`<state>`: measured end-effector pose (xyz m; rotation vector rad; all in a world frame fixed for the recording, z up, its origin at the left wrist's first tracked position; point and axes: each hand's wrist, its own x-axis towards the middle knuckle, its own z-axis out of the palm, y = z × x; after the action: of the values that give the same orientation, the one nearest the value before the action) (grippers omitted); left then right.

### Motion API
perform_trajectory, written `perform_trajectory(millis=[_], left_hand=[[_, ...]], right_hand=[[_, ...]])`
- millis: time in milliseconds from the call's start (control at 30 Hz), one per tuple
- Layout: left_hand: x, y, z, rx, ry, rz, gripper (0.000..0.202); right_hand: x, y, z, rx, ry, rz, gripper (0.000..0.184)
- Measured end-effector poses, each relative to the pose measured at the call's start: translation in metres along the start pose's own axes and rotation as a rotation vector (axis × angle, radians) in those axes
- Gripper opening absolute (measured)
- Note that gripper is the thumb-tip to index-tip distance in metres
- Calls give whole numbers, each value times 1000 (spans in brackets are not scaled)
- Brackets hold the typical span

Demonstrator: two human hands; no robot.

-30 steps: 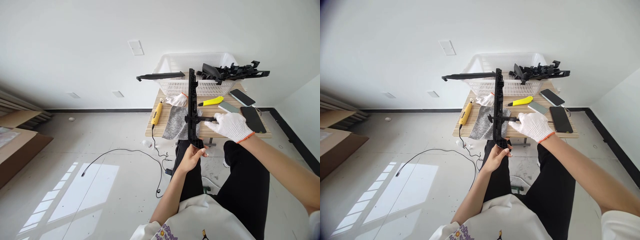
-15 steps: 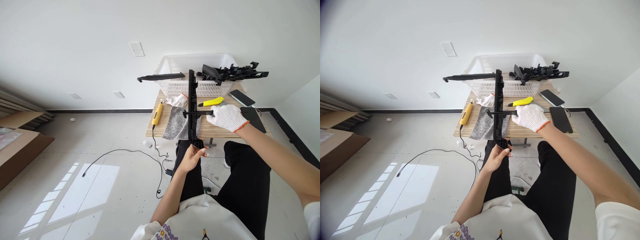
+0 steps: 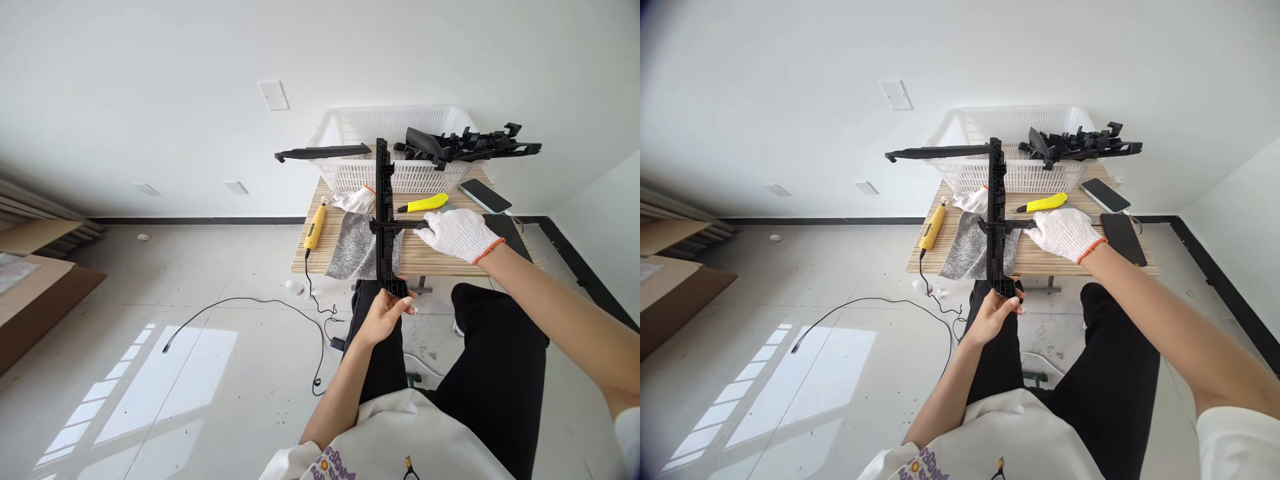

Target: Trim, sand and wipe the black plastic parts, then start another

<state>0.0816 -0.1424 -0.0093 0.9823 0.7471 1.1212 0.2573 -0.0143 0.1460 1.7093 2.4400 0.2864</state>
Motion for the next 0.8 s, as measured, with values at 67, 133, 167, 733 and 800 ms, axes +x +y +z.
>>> perform_trajectory(millis=[67,133,167,733,800], left_hand=[[0,0,-1,-5,-2,-2,64],[0,0,-1,-13,-2,-6,64],[0,0,0,-18,-1,-8,64],[4,0,5,-60,12,16,63],[4,0,5,-65,19,20,63]], right_hand=[[0,0,1,7,-4,3,61],[-1,1,2,1,11,9,62],[-2,1,3,-4,30,17,64],[24,4,-8,-80,173,10,56],[27,4,-11,-89,128,-21,56]])
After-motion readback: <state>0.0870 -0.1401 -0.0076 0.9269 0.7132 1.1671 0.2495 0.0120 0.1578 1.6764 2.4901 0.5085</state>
